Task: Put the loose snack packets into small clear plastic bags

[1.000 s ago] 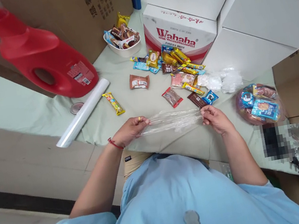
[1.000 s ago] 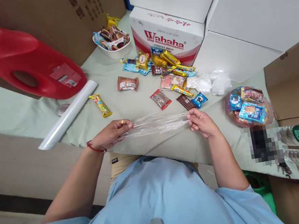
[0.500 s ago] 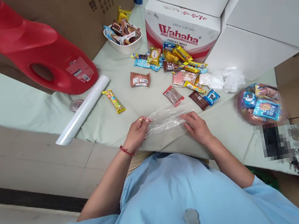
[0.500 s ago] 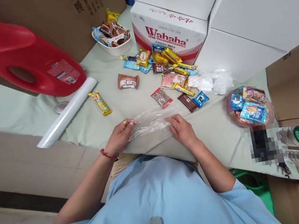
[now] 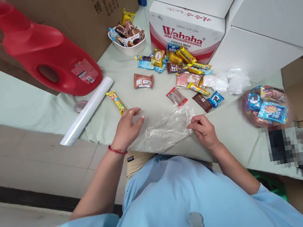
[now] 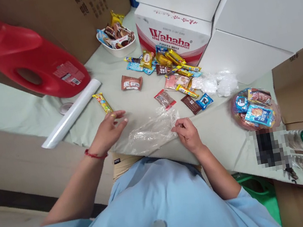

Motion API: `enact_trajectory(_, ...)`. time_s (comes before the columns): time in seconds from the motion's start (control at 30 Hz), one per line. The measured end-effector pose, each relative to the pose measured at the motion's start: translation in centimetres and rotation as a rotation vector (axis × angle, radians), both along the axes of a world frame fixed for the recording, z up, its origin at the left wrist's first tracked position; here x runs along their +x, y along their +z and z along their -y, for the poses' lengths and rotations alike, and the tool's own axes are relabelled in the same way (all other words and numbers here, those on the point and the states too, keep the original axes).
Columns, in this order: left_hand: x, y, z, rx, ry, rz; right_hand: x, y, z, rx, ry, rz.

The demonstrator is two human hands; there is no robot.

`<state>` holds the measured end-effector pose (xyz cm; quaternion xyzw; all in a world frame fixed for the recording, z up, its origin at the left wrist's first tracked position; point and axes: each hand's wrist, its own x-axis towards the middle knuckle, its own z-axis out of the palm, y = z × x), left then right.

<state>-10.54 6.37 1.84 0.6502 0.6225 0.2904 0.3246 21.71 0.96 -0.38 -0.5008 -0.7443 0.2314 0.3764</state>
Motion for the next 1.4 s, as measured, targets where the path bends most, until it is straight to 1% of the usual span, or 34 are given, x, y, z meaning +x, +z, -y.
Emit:
enact_trajectory(0.03,0.6,0.7,-0.9,0.034,-0.077,0.015,-0.1,0.3,0.0,0.002,0.026,-0.004)
enact_trajectory(0.1,2.7,1.9,-2.6,0.119,-0.256,0.047,-0.3,0.8,0.1,-0.004,0.091,-0.007)
enact_trajectory(0.17,5.6,2.2,-3.9,0.158,-0.463,0.100,-0.5,1.3,0.3,-0.013,0.154,-0.003)
enact_trajectory(0.2,7.0,2.0,-4.4,0.147,-0.551,0.120,-0.5,1.5,0.4,-0.009,0.175,-0.002)
enact_trajectory(0.27,9.4,1.0,-5.1,0.081,-0.685,0.162,-0.3,1.6,0.9,0.016,0.187,-0.005)
enact_trajectory(0.33,10.7,-0.5,-5.1,0.007,-0.742,0.185,0.3,1.5,1.5,0.043,0.152,-0.018)
enact_trajectory(0.37,10.9,-1.2,-4.9,-0.019,-0.737,0.195,0.7,1.3,1.9,0.047,0.113,-0.035)
enact_trajectory(0.4,11.0,-1.9,-4.5,-0.036,-0.706,0.207,1.2,1.1,2.3,0.041,0.054,-0.063)
enact_trajectory(0.47,10.7,-2.8,-3.4,-0.047,-0.596,0.238,2.0,0.7,3.1,-0.007,-0.128,-0.180)
enact_trajectory(0.53,10.3,-3.2,-1.9,-0.023,-0.474,0.236,2.3,0.2,3.8,-0.113,-0.297,-0.338)
enact_trajectory(0.6,10.2,-3.1,-0.5,0.047,-0.392,0.178,2.0,-0.3,3.9,-0.263,-0.377,-0.421)
enact_trajectory(0.7,10.1,-2.6,0.9,0.160,-0.347,0.113,0.5,-0.8,3.1,-0.429,-0.384,-0.349)
enact_trajectory(0.73,10.0,-2.4,1.1,0.181,-0.354,0.122,0.0,-1.0,2.6,-0.460,-0.370,-0.329)
enact_trajectory(0.8,9.5,-2.2,1.4,0.199,-0.377,0.174,-0.8,-1.2,1.7,-0.506,-0.314,-0.361)
enact_trajectory(0.87,8.6,-2.1,1.4,0.206,-0.363,0.243,-1.0,-1.2,0.9,-0.531,-0.273,-0.451)
enact_trajectory(0.97,7.2,-2.0,1.6,0.199,-0.275,0.374,-0.8,-1.0,0.3,-0.542,-0.274,-0.562)
enact_trajectory(1.03,6.7,-2.1,1.8,0.159,-0.231,0.464,-0.7,-0.7,0.2,-0.549,-0.278,-0.613)
enact_trajectory(1.1,6.5,-2.1,2.2,0.122,-0.204,0.489,-0.7,-0.5,0.3,-0.543,-0.281,-0.647)
enact_trajectory(1.17,6.5,-2.3,2.5,0.128,-0.164,0.455,-0.7,-0.3,0.3,-0.510,-0.281,-0.654)
enact_trajectory(1.3,6.5,-2.6,2.9,0.247,-0.096,0.333,-0.8,0.3,0.3,-0.428,-0.261,-0.633)
enact_trajectory(1.4,6.1,-2.4,3.1,0.302,-0.106,0.248,-1.0,0.9,0.3,-0.498,-0.219,-0.644)
